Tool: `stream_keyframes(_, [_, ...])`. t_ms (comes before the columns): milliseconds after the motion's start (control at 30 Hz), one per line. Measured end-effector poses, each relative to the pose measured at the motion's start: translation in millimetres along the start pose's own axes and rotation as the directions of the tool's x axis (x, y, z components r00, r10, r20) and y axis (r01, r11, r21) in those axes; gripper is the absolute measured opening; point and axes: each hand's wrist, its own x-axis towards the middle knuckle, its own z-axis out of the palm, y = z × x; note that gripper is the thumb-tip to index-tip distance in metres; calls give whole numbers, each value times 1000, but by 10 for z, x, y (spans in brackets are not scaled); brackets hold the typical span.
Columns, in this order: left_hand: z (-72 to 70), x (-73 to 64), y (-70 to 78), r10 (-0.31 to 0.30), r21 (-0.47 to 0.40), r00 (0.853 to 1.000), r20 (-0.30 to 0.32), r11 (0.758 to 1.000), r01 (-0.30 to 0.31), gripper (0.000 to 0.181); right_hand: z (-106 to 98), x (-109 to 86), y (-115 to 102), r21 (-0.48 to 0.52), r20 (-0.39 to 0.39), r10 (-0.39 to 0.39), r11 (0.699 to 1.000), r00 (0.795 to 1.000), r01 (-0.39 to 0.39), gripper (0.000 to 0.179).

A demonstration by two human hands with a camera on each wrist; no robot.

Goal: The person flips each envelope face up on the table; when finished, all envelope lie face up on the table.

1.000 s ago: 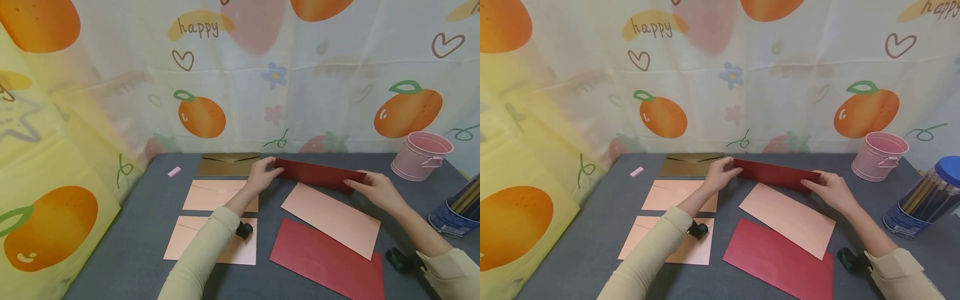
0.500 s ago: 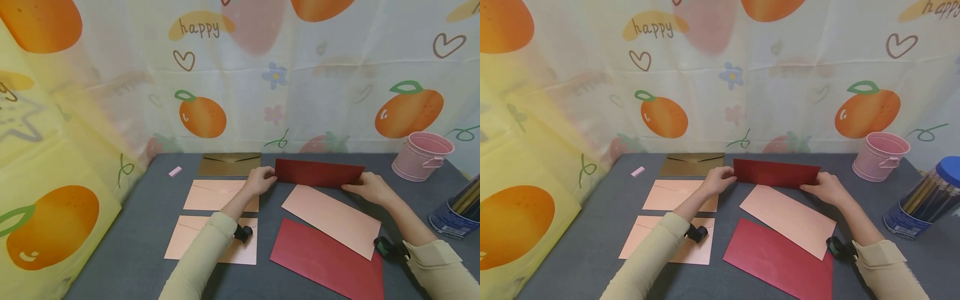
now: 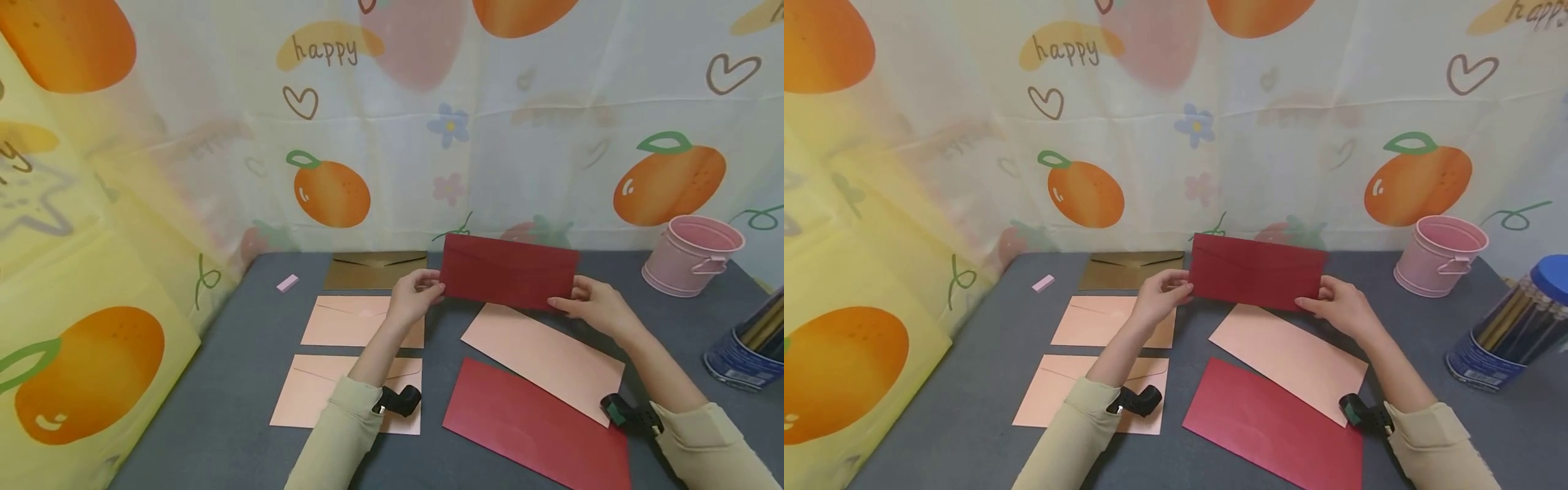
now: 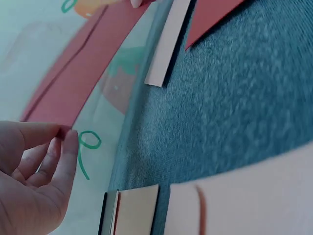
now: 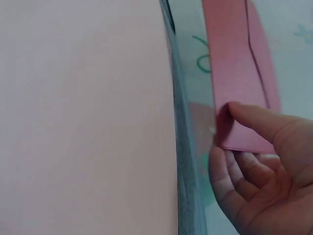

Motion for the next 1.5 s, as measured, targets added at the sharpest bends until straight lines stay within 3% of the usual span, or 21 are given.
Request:
stream_keyframes(133, [43, -34, -2, -31, -109, 997, -76, 994, 23, 32, 29, 10, -33, 43, -22, 30, 999, 999, -29, 86])
stream_keyframes(300, [110, -21, -79, -60, -182, 983, -171, 983, 28, 34, 45, 71, -61, 83, -40, 37, 996, 999, -33, 87])
stream_keyframes(433, [169, -2, -173, -67, -175, 969, -238, 984, 25, 31, 53, 135, -70, 93, -29, 40, 995, 999, -37, 86])
stream_keyframes(600, [208, 8, -246, -90, -115, 959, -268, 992, 61, 31, 46, 229, -62, 62, 20, 56, 996, 998, -57, 88])
stream_keyframes(767, [222, 21, -263, -128, -155, 963, -236, 984, 92, 38, 74, 332, -45, 51, 24, 57, 997, 998, -58, 88])
stream_keyframes(1133, [261, 40, -236, -149, -194, 982, -113, 973, 125, 50, 149, 420, -73, 76, 14, 92, 993, 996, -93, 84])
stream_keyframes(1300, [281, 51, -234, -146, -201, 988, -39, 970, 136, 54, 123, 440, -65, 64, 52, 127, 989, 991, -130, 90])
stream_keyframes(1500, [294, 45, -231, -146, -193, 989, -4, 971, 142, 56, 103, 465, -41, 51, 112, 122, 990, 986, -128, 94])
